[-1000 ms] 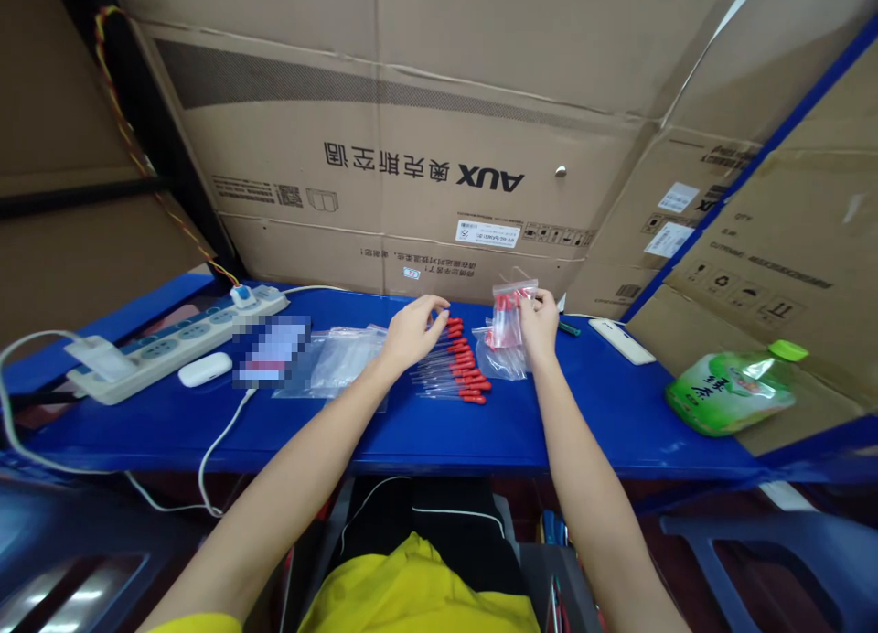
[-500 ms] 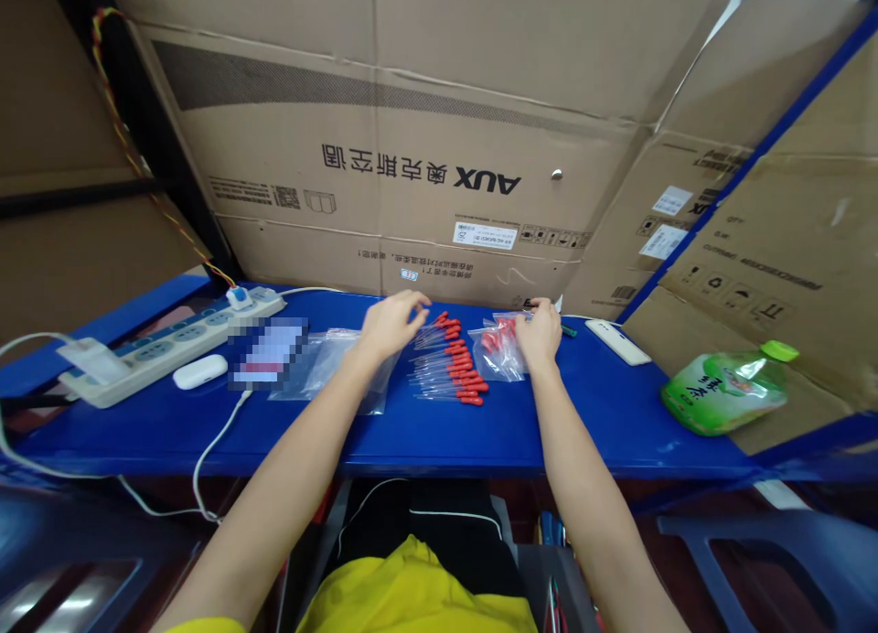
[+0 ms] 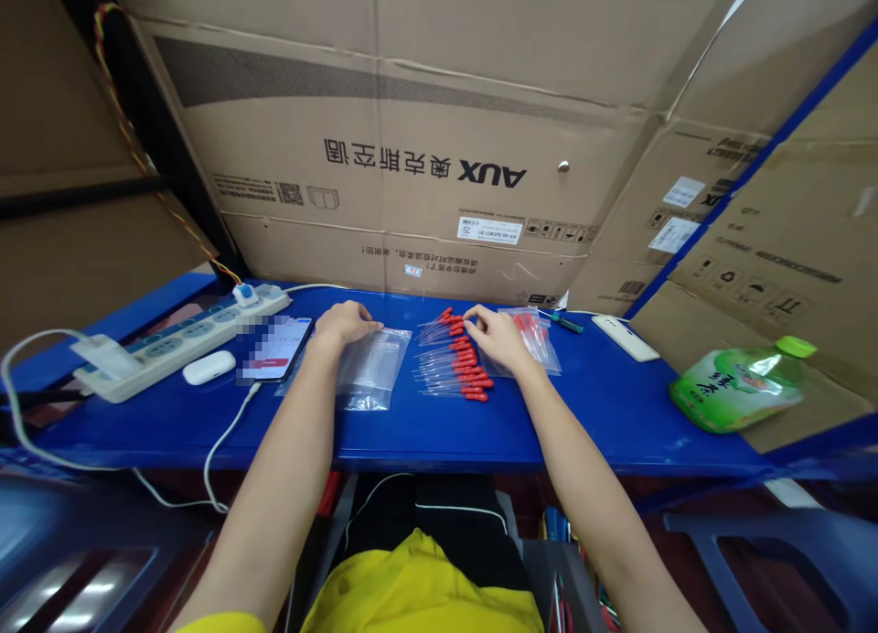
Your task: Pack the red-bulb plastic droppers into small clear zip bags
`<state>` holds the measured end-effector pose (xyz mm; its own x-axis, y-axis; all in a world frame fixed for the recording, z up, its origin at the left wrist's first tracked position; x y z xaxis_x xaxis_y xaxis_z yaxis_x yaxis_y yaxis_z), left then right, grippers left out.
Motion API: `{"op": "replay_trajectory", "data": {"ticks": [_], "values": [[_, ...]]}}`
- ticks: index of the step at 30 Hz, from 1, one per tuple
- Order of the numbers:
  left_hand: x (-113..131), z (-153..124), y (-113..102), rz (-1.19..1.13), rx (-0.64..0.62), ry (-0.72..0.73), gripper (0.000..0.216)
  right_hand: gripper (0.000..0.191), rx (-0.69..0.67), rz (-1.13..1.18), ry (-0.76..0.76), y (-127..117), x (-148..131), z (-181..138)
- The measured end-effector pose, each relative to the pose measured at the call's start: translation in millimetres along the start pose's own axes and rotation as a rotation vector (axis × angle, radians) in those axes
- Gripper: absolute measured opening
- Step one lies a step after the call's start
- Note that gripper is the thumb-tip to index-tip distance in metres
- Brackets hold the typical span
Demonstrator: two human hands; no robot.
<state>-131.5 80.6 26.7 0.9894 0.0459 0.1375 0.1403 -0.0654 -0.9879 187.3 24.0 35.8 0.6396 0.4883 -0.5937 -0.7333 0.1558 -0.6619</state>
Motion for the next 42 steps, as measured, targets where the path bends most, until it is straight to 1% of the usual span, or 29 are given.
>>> {"op": "replay_trajectory", "data": {"ticks": [3,5,8,12,15,18,20,21,23,24,26,28,29,31,34,36,39,42], "values": [[0.5,0.2,0.0,-0.018,0.026,0.005,0.03,0.016,-0.008,-0.009,0.014,-0.7,2.9,-0.7],[-0.1,0.6,-3.2,-0.044,0.093,0.009,0.024,0.015,-0.003,-0.016,0.025,-1.4,3.5,-0.8],[-1.3,1.1,-9.8,-0.079,0.222,0.003,0.027,0.014,-0.001,-0.022,0.044,-1.5,3.2,-1.1],[3.7,-0.4,-15.4,-0.118,0.317,0.025,0.029,0.016,-0.007,-0.019,0.057,-0.1,3.5,-1.2],[10.0,-5.7,-23.9,-0.258,0.414,0.063,0.03,0.018,0.014,-0.009,0.057,-0.2,4.2,-0.5],[17.0,-12.8,-34.6,-0.42,0.531,0.131,0.026,0.02,0.037,-0.001,0.061,-0.2,4.8,0.2],[22.3,-15.9,-37.4,-0.455,0.575,0.173,0.024,0.021,0.047,0.001,0.067,0.2,5.3,0.4],[25.3,-16.3,-36.2,-0.434,0.577,0.182,0.025,0.021,0.051,0.0,0.071,0.5,5.5,0.4],[33.4,-15.0,-28.0,-0.327,0.534,0.201,0.026,0.021,0.055,-0.004,0.074,1.1,5.8,0.3],[38.3,-13.8,-21.4,-0.253,0.495,0.216,0.029,0.021,0.055,-0.006,0.074,1.6,5.8,0.3],[49.2,-11.3,-5.1,-0.116,0.385,0.27,0.046,0.021,0.054,-0.005,0.075,2.4,5.9,0.1],[55.3,-8.5,12.2,0.008,0.255,0.265,0.056,0.02,0.058,-0.002,0.078,2.9,6.1,0.0],[56.8,-7.7,17.7,0.047,0.224,0.254,0.058,0.02,0.061,-0.001,0.079,3.0,6.2,-0.1],[58.3,-6.5,23.4,0.081,0.206,0.23,0.057,0.02,0.068,0.002,0.079,3.0,6.3,-0.3],[59.2,-5.1,23.2,0.067,0.239,0.223,0.055,0.019,0.074,0.01,0.08,3.0,6.8,-0.5],[59.8,-4.8,19.6,0.036,0.283,0.239,0.053,0.02,0.081,0.012,0.083,2.6,7.1,-0.6],[63.2,-8.1,7.8,-0.053,0.406,0.308,0.04,0.022,0.1,0.023,0.081,1.6,6.3,-0.8],[71.5,-19.1,-8.1,-0.194,0.562,0.444,0.027,0.027,0.134,0.07,0.083,-0.5,3.7,-1.0]]}}
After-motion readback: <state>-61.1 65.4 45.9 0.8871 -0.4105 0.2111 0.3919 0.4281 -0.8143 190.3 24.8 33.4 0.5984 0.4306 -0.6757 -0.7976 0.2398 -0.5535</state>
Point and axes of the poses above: each hand's wrist, its own z-axis towards the middle knuckle, its own y-axis out of the palm, x = y × z, the point moved 6 cm from there along z, towards the middle knuckle, and after that the axes turned 10 degrees about z, right-handed, at the moved point
